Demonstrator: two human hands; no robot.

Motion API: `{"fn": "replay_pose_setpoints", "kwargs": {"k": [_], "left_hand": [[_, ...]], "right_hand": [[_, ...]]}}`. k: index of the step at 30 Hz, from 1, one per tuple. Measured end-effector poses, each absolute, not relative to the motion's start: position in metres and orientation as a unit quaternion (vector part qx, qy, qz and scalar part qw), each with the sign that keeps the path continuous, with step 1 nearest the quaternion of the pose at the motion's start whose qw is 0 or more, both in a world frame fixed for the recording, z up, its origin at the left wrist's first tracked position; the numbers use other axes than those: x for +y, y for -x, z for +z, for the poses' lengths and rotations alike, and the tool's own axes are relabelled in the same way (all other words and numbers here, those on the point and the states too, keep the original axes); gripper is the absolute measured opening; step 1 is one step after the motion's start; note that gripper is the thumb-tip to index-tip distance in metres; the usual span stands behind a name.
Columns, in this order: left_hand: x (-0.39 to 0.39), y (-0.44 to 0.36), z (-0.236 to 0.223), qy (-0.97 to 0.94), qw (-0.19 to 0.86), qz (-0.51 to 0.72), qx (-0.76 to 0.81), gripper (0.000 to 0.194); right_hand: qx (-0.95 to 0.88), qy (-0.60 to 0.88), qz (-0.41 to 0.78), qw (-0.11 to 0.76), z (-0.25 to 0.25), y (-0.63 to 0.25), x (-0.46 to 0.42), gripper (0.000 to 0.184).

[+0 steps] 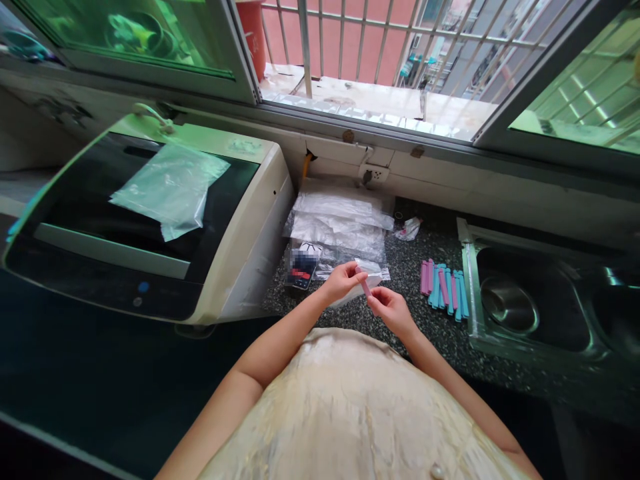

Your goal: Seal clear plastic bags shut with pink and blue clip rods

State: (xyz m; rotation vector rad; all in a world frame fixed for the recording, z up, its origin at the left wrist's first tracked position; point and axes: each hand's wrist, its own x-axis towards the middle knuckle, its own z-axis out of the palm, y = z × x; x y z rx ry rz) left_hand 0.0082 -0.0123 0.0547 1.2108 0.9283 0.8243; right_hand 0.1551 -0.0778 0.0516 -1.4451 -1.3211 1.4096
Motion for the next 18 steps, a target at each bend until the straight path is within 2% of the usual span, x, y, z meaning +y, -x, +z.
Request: {"fn": "replay_pose_setpoints", "kwargs": {"k": [11, 18], "left_hand": [[-0.012, -0.017, 0.035, -0.546, 0.617, 0.352, 0.444, 0.037], [-0.016, -0.039, 0.019, -0.557, 0.609, 0.323, 0.464, 0.034]], "right_hand": [[-0.545, 0.602, 0.466, 0.352, 0.045, -0.159, -0.084, 0.026], [-0.594, 0.652, 0.363, 0.302, 0.039, -0.175, -0.091, 0.021]]}}
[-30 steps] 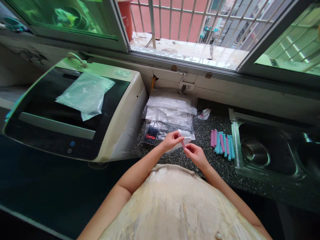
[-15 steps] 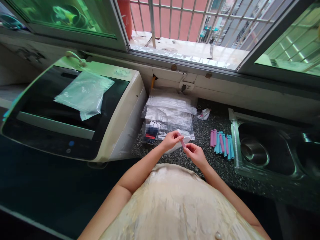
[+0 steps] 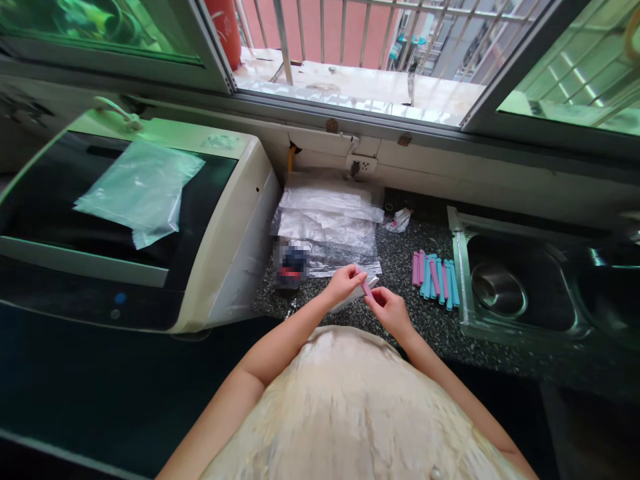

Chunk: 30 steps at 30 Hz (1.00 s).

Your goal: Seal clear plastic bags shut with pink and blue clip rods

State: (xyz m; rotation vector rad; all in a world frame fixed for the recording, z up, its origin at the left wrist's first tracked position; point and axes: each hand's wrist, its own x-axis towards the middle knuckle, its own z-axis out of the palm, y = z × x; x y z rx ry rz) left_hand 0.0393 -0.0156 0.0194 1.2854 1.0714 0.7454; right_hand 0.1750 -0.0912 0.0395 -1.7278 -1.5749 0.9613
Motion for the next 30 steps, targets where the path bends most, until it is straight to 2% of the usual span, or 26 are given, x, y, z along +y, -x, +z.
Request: {"fn": "replay_pose_setpoints", "kwargs": {"k": [6, 20, 25, 30], "left_hand": [[-0.015, -0.061, 0.007, -0.578, 0.614, 0.292, 0.451, 0.036], [-0.015, -0.131, -0.001, -0.556, 0.684, 0.274, 0.384, 0.035], [-0.012, -0.153, -0.006, -0.522, 0.733, 0.227, 0.372, 0.024], [-0.005, -0.174, -0.018, -0.562, 0.705, 0.187, 0.39, 0.009]], "right_hand": [[-0.601, 0.679, 0.323, 0.27, 0.03, -0.193, -0.098, 0.022], [-0.549, 0.733, 0.281, 0.287, 0.016, -0.251, -0.102, 0.026], [-0.532, 0.751, 0.262, 0.29, 0.01, -0.272, -0.102, 0.028], [-0.515, 0.764, 0.258, 0.293, 0.001, -0.291, -0.102, 0.027]]}}
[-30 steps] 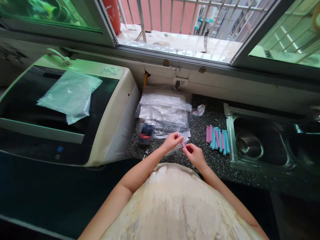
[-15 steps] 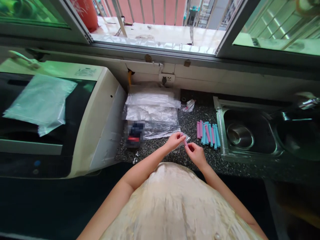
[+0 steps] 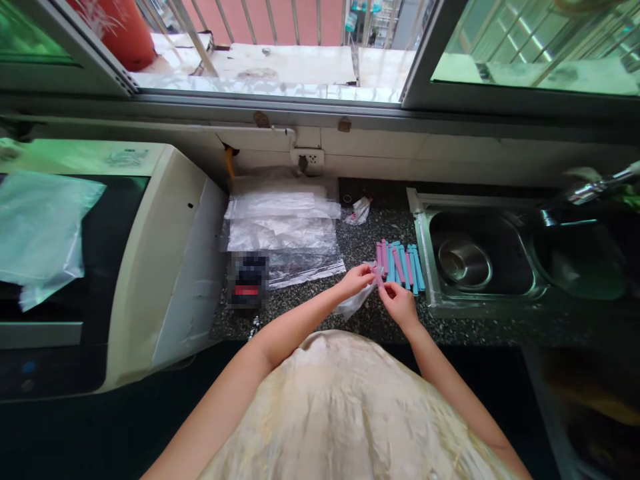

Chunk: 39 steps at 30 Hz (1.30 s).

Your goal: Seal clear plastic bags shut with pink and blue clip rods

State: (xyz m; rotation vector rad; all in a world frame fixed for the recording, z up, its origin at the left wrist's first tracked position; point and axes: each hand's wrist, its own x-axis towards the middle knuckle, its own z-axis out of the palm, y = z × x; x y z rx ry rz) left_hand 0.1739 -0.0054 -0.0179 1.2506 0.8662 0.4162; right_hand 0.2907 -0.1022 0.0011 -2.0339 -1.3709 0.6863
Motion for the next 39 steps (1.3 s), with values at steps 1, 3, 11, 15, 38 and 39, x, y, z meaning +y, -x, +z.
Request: {"fn": "replay_pose_setpoints", "kwargs": {"k": [1, 3, 11, 15, 38, 39], "left_hand": [[-0.004, -0.179, -0.021, -0.575, 0.692, 0.183, 0.396, 0.008], [-0.001, -0.188, -0.027, -0.6, 0.67, 0.174, 0.402, 0.009], [0.011, -0.224, -0.029, -0.67, 0.604, 0.125, 0.413, 0.014], [0.014, -0.237, -0.027, -0.679, 0.593, 0.112, 0.417, 0.017], [0.026, -0.252, -0.039, -0.689, 0.554, 0.071, 0.461, 0.023], [0.027, -0.252, -0.039, -0.689, 0.555, 0.071, 0.461, 0.023]], "right_hand": [[-0.515, 0.765, 0.255, 0.291, -0.001, -0.294, -0.102, 0.027], [-0.518, 0.764, 0.254, 0.288, -0.004, -0.3, -0.102, 0.028], [-0.519, 0.788, 0.213, 0.252, -0.012, -0.328, -0.098, 0.029], [-0.526, 0.798, 0.183, 0.231, -0.014, -0.34, -0.094, 0.03], [-0.467, 0.876, 0.122, -0.001, -0.017, -0.369, -0.066, 0.028], [-0.467, 0.876, 0.121, -0.008, -0.016, -0.368, -0.065, 0.028]]}}
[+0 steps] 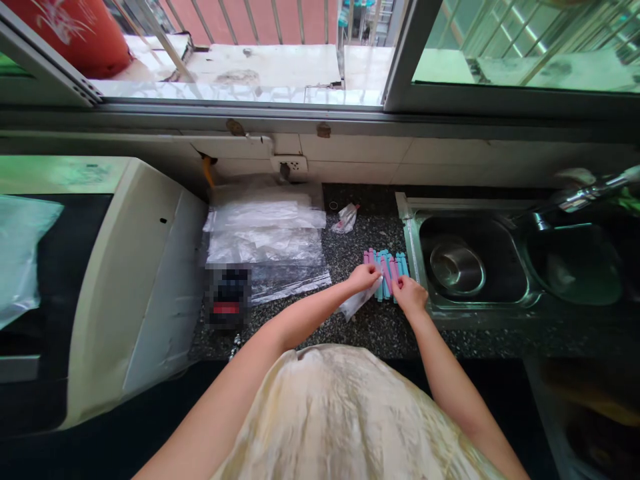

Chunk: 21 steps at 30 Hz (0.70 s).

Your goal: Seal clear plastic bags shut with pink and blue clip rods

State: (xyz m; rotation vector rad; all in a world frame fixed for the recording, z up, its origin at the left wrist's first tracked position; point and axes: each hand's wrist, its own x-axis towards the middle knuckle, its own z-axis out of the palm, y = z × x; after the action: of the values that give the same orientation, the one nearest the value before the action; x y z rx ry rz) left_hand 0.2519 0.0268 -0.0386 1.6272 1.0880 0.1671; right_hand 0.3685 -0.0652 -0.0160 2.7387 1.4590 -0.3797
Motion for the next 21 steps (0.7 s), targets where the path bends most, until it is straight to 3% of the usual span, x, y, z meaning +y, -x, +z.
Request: {"fn": "replay_pose_setpoints", "kwargs": {"k": [21], "left_hand": [[0.021, -0.216, -0.014, -0.627, 0.608, 0.148, 0.463, 0.021]], "right_hand": [[0.458, -0.877, -0.13, 0.057, -0.011, -0.365, -0.059, 0.035]]}}
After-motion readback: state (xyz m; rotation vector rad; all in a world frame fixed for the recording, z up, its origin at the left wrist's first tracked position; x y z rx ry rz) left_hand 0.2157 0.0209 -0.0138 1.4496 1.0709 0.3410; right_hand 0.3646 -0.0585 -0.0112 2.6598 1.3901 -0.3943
